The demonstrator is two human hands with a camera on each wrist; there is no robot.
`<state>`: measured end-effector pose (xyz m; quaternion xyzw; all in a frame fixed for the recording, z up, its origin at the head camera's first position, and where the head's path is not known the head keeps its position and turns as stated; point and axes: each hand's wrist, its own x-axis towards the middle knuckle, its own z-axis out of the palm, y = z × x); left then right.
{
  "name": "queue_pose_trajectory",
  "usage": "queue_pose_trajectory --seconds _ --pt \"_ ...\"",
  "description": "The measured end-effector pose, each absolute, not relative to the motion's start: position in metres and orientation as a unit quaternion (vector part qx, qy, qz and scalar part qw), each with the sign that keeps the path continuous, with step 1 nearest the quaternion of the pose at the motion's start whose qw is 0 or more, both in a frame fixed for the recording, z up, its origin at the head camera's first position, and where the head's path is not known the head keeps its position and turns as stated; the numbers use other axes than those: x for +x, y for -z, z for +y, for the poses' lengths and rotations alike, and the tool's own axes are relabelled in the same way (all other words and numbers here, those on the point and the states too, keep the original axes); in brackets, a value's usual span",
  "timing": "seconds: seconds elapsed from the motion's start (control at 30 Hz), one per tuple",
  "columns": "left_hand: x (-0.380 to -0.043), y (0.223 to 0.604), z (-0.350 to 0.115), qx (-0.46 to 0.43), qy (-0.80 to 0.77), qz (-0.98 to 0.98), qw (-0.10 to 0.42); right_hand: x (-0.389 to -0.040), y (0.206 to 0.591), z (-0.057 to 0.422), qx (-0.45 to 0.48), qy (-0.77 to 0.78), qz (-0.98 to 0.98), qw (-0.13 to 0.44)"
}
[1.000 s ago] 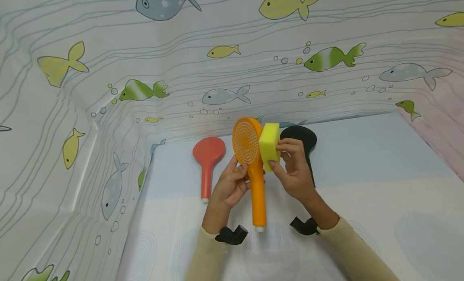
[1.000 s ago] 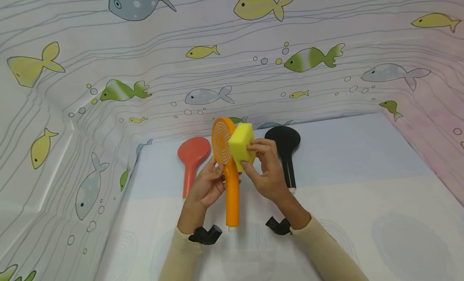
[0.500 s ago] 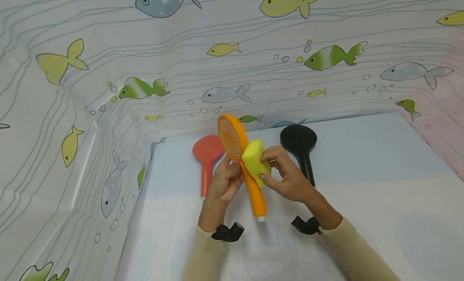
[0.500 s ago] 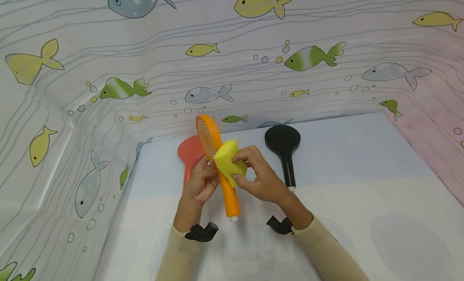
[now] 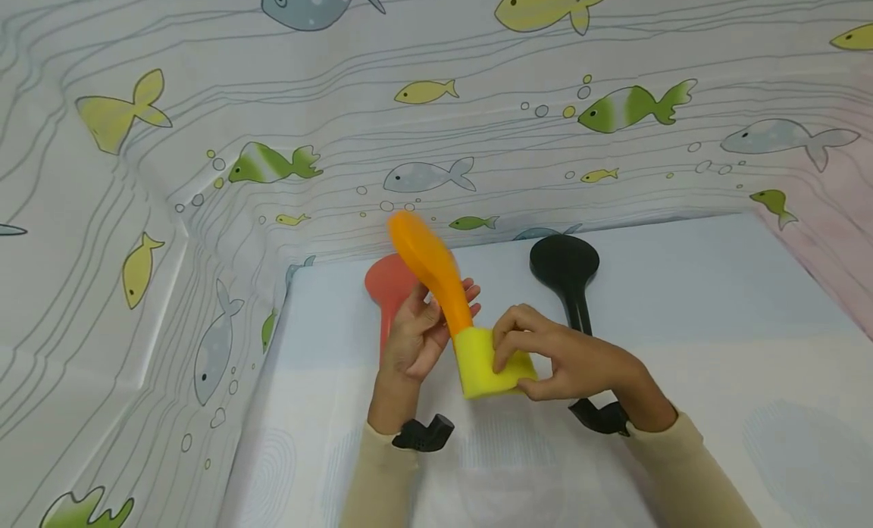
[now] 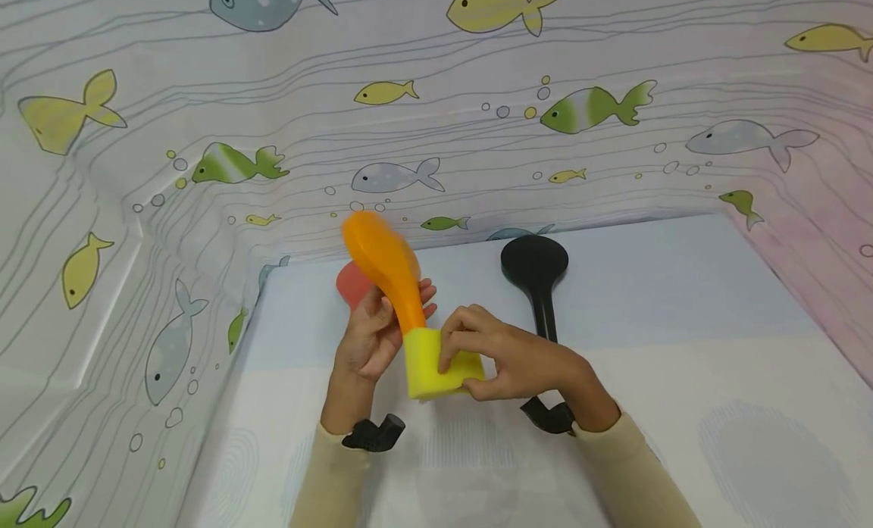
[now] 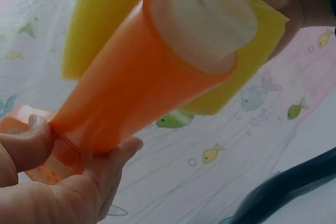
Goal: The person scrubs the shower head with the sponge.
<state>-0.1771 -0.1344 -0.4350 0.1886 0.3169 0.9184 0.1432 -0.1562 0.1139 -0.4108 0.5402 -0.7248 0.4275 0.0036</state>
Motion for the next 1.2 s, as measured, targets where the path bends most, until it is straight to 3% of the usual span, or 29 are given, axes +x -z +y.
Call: queue_pose_trajectory --seconds 0.27,0.5,0.63,0.87,1.2 --pt "-0.170 0.439 -0.134 0.234 -0.887 0.328 0.226 -0.165 0.420 0.102 0.494 -0.465 -0.726 0.112" --pt "-0.169 0.444 -0.128 0.255 -0.866 0.338 0.265 -0.171 0.424 0.100 0.425 -0.481 -0.733 0.224" --pt "-0.170 0.445 -0.122 0.278 -0.855 0.343 0.271 -0.175 0.421 0.102 0.375 -0.496 -0.739 0.258" --pt "-0.168 0.442 -0.117 0.267 -0.855 0.375 0.238 -0.174 0.419 0.106 0.340 -0.500 -0.768 0.213" --pt "-0.173 0.436 -0.131 0.181 -0.905 0.363 0.124 -0.164 0.413 0.112 0.479 -0.470 -0.738 0.068"
